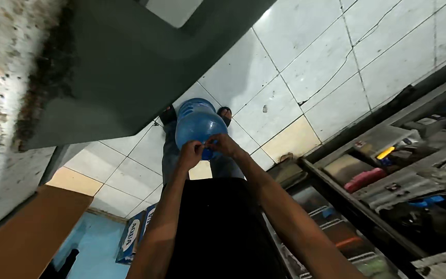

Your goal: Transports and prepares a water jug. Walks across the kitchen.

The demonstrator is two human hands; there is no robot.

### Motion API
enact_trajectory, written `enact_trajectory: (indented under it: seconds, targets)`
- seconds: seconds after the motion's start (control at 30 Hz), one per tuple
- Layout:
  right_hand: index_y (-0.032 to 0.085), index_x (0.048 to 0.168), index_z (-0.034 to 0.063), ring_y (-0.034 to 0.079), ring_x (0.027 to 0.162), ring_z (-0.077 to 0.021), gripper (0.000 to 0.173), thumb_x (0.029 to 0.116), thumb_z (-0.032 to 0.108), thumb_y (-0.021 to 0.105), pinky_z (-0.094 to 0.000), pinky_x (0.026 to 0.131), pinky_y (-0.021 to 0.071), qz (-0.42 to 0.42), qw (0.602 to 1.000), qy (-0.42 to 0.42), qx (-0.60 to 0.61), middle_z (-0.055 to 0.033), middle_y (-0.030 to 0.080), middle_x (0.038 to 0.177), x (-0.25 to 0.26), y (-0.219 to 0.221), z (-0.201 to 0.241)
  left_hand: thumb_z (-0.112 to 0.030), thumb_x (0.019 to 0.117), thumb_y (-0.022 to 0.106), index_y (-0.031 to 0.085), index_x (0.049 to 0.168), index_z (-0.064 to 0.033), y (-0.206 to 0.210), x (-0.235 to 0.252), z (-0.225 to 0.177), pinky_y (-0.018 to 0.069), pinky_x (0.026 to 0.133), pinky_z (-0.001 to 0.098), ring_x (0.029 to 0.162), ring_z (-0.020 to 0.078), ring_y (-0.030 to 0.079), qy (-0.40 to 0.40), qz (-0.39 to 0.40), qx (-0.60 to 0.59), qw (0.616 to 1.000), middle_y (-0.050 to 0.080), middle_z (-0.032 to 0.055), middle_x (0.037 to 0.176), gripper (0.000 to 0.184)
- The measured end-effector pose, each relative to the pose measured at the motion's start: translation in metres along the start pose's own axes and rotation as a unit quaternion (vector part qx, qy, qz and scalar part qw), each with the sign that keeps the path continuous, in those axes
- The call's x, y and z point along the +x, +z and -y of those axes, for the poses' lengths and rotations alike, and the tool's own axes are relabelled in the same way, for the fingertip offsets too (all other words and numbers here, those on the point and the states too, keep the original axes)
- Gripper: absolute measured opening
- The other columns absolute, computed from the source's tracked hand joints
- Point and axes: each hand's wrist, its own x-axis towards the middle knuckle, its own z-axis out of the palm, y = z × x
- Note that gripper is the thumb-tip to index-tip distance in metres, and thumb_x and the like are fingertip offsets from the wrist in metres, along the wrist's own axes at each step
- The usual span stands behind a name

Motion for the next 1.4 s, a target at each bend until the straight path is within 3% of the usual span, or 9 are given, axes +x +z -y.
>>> enact_trajectory:
  seconds: [0.13,0.23,0.47,0.63,0.8,0.97,1.07,1.13,1.4]
  targets:
    - [0.071,0.111,-0.0011,0.066,0.112,-0.0387,0.029,0.1052,0.021,0.054,-0.0584,0.1,0.0498,0.064,0.988,0.038,-0.134,-0.0227,0.07,0.114,0.006,0.005,0.026,-0.016,0.108,0.046,0.068,0.11,0.0042,0.002,0.001,-0.014,0.0521,0.099,0.0531,0.111,0.0356,0.065,-0.023,0.023,0.089,0.996,0.067,0.0214,0.115,0.03]
    - [0.068,0.116,-0.0046,0.062,0.118,-0.0432,0.032,0.1057,0.02,0.05,-0.0624,0.1,0.048,0.117,0.976,0.089,-0.162,-0.0269,0.067,0.121,0.011,0.005,0.039,-0.013,0.105,0.051,0.066,0.121,0.0027,0.013,0.004,-0.02,0.0512,0.102,0.054,0.119,0.037,0.063,-0.054,0.02,0.133,0.989,0.065,0.0216,0.126,0.027]
    - [0.063,0.123,-0.0109,0.053,0.13,-0.0438,0.031,0.1046,0.01,0.049,-0.0556,0.111,0.0403,0.142,0.976,0.059,-0.151,-0.0305,0.059,0.131,0.001,0.007,0.046,-0.016,0.1083,0.048,0.064,0.123,0.006,0.039,-0.001,-0.012,0.0534,0.099,0.0523,0.113,0.039,0.066,-0.052,-0.081,0.146,0.985,0.065,0.0245,0.123,0.031]
    - [0.064,0.121,-0.0076,0.054,0.128,-0.0444,0.029,0.1001,0.012,0.06,-0.057,0.103,0.0488,0.023,0.989,0.105,-0.101,-0.0292,0.056,0.133,-0.014,0.037,0.039,-0.023,0.1115,0.04,0.063,0.119,0.0075,0.058,-0.006,-0.007,0.0562,0.093,0.05,0.107,0.0384,0.067,-0.071,-0.158,0.128,0.977,0.064,0.0247,0.12,0.039]
    - [0.059,0.123,-0.0083,0.056,0.125,-0.0399,0.029,0.1054,0.013,0.05,-0.0501,0.103,0.0509,-0.126,0.981,0.145,0.041,-0.0289,0.052,0.135,-0.039,0.058,0.055,-0.018,0.1094,0.045,0.063,0.118,0.0084,0.075,-0.009,-0.006,0.0576,0.088,0.0509,0.101,0.0388,0.068,-0.079,-0.26,0.095,0.958,0.064,0.0262,0.116,0.033]
    - [0.056,0.125,-0.0021,0.063,0.112,-0.0319,0.028,0.1052,0.018,0.053,-0.0428,0.095,0.0564,-0.282,0.938,0.128,0.155,-0.0242,0.055,0.131,-0.059,0.091,0.039,-0.028,0.111,0.042,0.065,0.121,0.0052,0.072,-0.012,-0.017,0.0519,0.099,0.0526,0.112,0.036,0.065,-0.124,-0.252,-0.003,0.96,0.065,0.0234,0.122,0.041]
    - [0.055,0.141,0.0064,0.066,0.114,-0.0316,0.045,0.1009,0.024,0.065,-0.0451,0.095,0.0588,-0.23,0.956,0.082,0.163,-0.0223,0.053,0.141,-0.05,0.079,0.016,-0.031,0.1093,0.048,0.066,0.121,0.0026,0.049,-0.015,-0.015,0.054,0.095,0.051,0.102,0.0321,0.068,-0.135,-0.195,-0.036,0.971,0.068,0.0213,0.115,0.04]
    - [0.06,0.139,0.0104,0.065,0.115,-0.0333,0.047,0.0956,0.025,0.074,-0.0484,0.094,0.0581,-0.188,0.97,0.068,0.139,-0.0212,0.053,0.142,-0.048,0.071,0.009,-0.037,0.1093,0.047,0.068,0.116,0.0014,0.046,-0.015,-0.011,0.0564,0.087,0.0511,0.091,0.0306,0.069,-0.149,-0.177,-0.022,0.973,0.07,0.0194,0.103,0.044]
    - [0.061,0.128,0.0026,0.062,0.116,-0.0368,0.042,0.0916,0.015,0.077,-0.0521,0.097,0.0546,-0.1,0.994,0.01,0.054,-0.0226,0.055,0.135,-0.03,0.049,0.002,-0.03,0.1126,0.031,0.067,0.109,0.0067,0.071,-0.003,-0.004,0.0539,0.09,0.0568,0.099,0.0389,0.068,-0.142,-0.237,0.056,0.96,0.069,0.0252,0.102,0.052]
